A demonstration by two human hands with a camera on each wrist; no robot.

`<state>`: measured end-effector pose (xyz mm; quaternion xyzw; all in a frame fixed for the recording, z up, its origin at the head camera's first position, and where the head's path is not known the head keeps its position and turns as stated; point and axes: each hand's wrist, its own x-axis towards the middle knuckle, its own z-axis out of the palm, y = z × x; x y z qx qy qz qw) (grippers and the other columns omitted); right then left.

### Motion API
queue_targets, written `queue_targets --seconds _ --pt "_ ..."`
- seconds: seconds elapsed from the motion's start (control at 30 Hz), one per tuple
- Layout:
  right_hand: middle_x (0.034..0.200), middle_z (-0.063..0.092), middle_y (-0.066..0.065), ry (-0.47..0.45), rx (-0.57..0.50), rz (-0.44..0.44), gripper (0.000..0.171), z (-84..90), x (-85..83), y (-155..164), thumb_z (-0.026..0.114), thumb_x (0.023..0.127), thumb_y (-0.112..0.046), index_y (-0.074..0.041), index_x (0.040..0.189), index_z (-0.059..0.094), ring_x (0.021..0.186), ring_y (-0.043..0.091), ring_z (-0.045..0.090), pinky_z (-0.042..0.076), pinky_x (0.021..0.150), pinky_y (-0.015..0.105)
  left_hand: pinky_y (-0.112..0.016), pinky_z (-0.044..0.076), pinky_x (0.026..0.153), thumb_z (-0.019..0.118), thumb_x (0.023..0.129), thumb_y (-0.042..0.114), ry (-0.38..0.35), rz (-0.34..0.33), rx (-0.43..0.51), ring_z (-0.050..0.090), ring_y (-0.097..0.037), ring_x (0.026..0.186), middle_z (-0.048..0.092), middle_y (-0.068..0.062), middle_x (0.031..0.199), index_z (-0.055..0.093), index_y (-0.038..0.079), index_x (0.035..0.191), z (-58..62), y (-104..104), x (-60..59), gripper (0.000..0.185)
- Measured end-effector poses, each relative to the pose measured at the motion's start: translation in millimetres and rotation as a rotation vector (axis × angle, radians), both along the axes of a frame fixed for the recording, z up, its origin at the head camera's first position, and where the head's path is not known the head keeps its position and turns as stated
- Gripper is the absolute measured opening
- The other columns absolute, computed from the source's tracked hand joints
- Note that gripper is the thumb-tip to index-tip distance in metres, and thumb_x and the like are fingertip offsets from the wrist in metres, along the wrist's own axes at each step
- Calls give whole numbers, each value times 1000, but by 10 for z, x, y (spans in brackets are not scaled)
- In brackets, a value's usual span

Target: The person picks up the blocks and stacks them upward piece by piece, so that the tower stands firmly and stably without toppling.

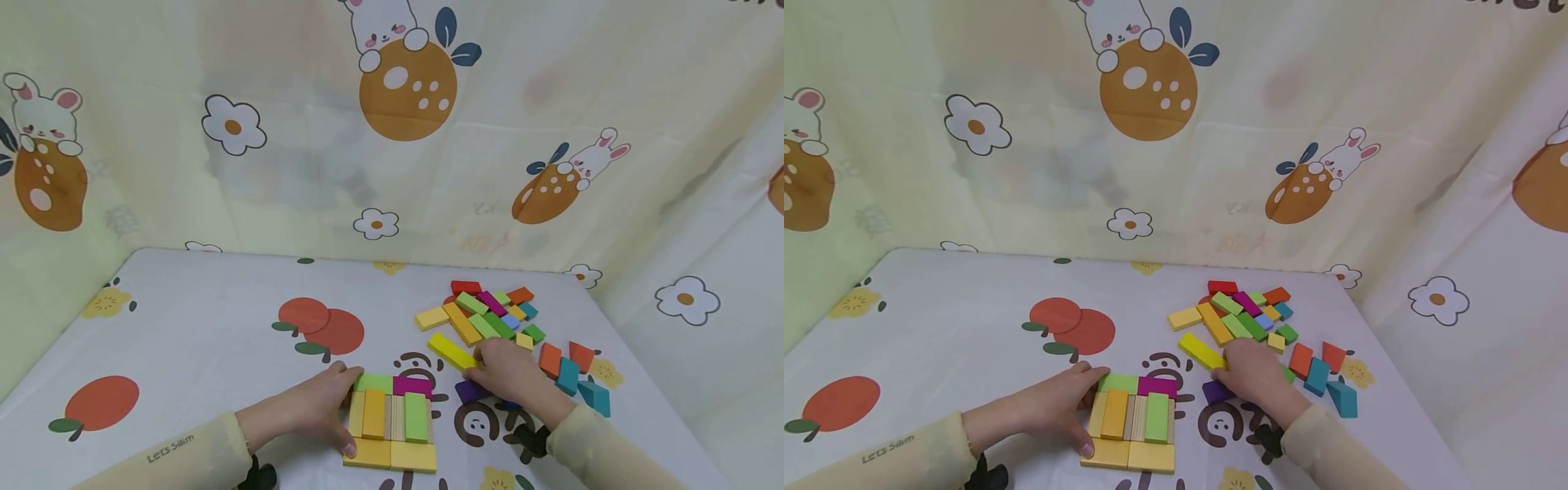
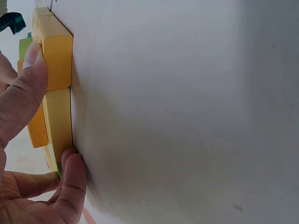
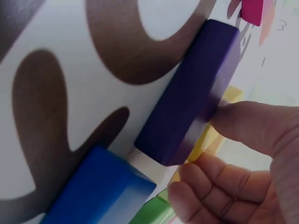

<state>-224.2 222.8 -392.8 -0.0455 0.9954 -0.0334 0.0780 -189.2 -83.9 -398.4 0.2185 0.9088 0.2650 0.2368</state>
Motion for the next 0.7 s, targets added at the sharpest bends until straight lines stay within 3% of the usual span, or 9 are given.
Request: queue_targets --seconds 0.13,0.27,0.53,0.7 --pt "91 69 7 4 -9 25 39 -2 -13 10 84 84 -28 -3 113 75 75 17 56 60 73 34 -42 55 103 99 63 31 0 0 0 53 -16 101 55 -8 117 44 0 149 4 2 -2 107" --pt "94 70 6 -29 -73 35 42 6 -33 81 83 85 -23 -3 120 73 78 16 57 60 76 35 -41 55 103 99 63 32 1 -4 -4 53 -16 101 55 -8 118 44 0 149 -8 3 -9 107" --pt "84 67 -1 -57 -150 58 40 -44 -95 200 83 85 -22 -4 120 73 76 13 56 58 75 32 -43 54 104 99 63 31 -2 0 -7 54 -17 103 55 -9 119 44 0 150 -1 8 -12 107" --pt "88 68 -1 -55 -158 55 42 -38 -112 227 83 85 -25 -6 121 74 78 13 57 58 74 32 -43 54 104 99 63 32 -3 1 -8 54 -17 103 55 -9 119 44 0 150 -6 9 -12 108"
